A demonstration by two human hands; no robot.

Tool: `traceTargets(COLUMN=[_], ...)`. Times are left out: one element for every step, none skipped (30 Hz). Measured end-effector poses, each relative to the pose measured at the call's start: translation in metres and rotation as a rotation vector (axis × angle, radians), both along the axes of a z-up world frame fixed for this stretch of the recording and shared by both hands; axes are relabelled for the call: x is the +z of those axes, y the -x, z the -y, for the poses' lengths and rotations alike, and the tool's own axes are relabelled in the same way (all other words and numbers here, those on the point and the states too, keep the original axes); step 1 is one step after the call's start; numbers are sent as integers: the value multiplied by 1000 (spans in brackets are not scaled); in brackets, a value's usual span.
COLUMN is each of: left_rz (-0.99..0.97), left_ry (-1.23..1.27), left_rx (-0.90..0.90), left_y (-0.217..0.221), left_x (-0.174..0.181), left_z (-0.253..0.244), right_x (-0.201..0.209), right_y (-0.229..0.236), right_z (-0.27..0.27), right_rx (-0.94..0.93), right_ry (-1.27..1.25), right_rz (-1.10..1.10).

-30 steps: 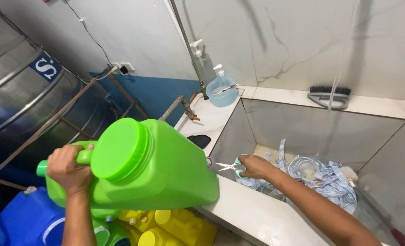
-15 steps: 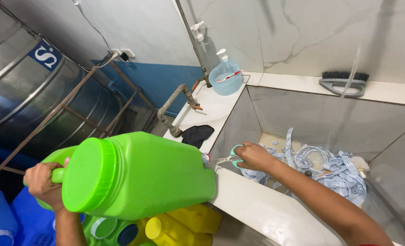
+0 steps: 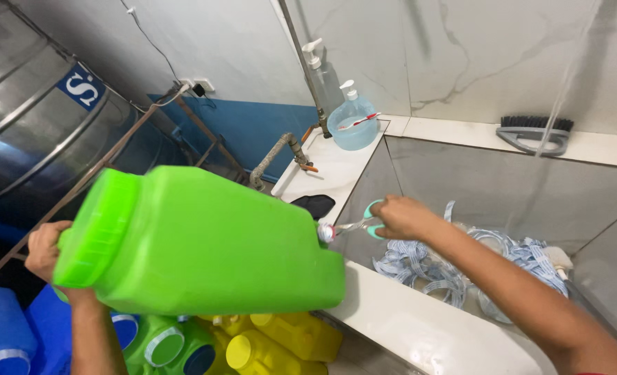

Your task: The person uses scissors to cut the plastic rims and caps off several yellow and green jerrycans. They handle each container one at a time, rotate it to cut around the opening, and place the finished containers back with the others.

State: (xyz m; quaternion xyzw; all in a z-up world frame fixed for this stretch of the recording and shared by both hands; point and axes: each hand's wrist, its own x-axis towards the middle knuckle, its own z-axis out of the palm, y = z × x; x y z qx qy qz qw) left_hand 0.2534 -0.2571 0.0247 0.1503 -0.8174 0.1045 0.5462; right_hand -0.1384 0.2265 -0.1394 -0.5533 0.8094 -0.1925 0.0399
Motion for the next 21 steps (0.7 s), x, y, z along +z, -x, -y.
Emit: traceTargets(left_rz=[-18,-40,-61,-82,-100,-116,-137,-155,-168,-178,-186,-187,-191,-192,-197,-203,-199,-198,-199,-197,-196], left_ry=[-26,-78,-128,-169,-214,-243,-272,-294,-312,-328,-343,-356,-362,-369,-374,-376,-377,-378,-378,-377,-376], left_rx=[-30,-73,-123,-174,-220,-253,-287,-318,-330,-345,-354,-360,-364,-364,-367,-372,-375,-383,-390,-398,-401], left_y=[5,10,16,21,24,28,34,40,43,47,48,50,50,49,50,49,51,54,58,62,63], left_x=[4,7,7,7,1,-7,-13,-19,-23,-28,-31,-33,-35,-36,-36,-37,-38,-39,-39,-38,-37], left_z=[6,10,11,11,10,8,8,7,7,7,7,8,8,8,8,7,6,3,1,-2,-4], right_x=[17,34,50,66,80,93,105,117,126,134,140,144,147,149,151,153,155,156,158,161,163], right_y=[4,6,8,9,9,8,8,8,8,8,7,6,6,6,6,5,4,4,4,4,2], right_z=[-7,-14,-23,-32,-42,-50,-57,-63,-69,-74,-77,-80,-79,-78,-76,-73,-72,-71,-69,-68,-66], right_rx=[14,27,-8,-44,-75,-85,-97,-109,-122,-134,-144,-142,-134,-127,-118,-109,-98,-93,-90,-86,-80], right_ry=[30,59,31,3,-34,-38,-42,-45,-100,-156,-212,-216,-219,-221,-220,-219,-218,-233,-247,-261,-287], right_rz=[-20,-41,-58,-75,-92,-111,-132,-153,-151,-149,-141,-137,-133,-130,-135,-141,-142,-153,-164,-176,-188])
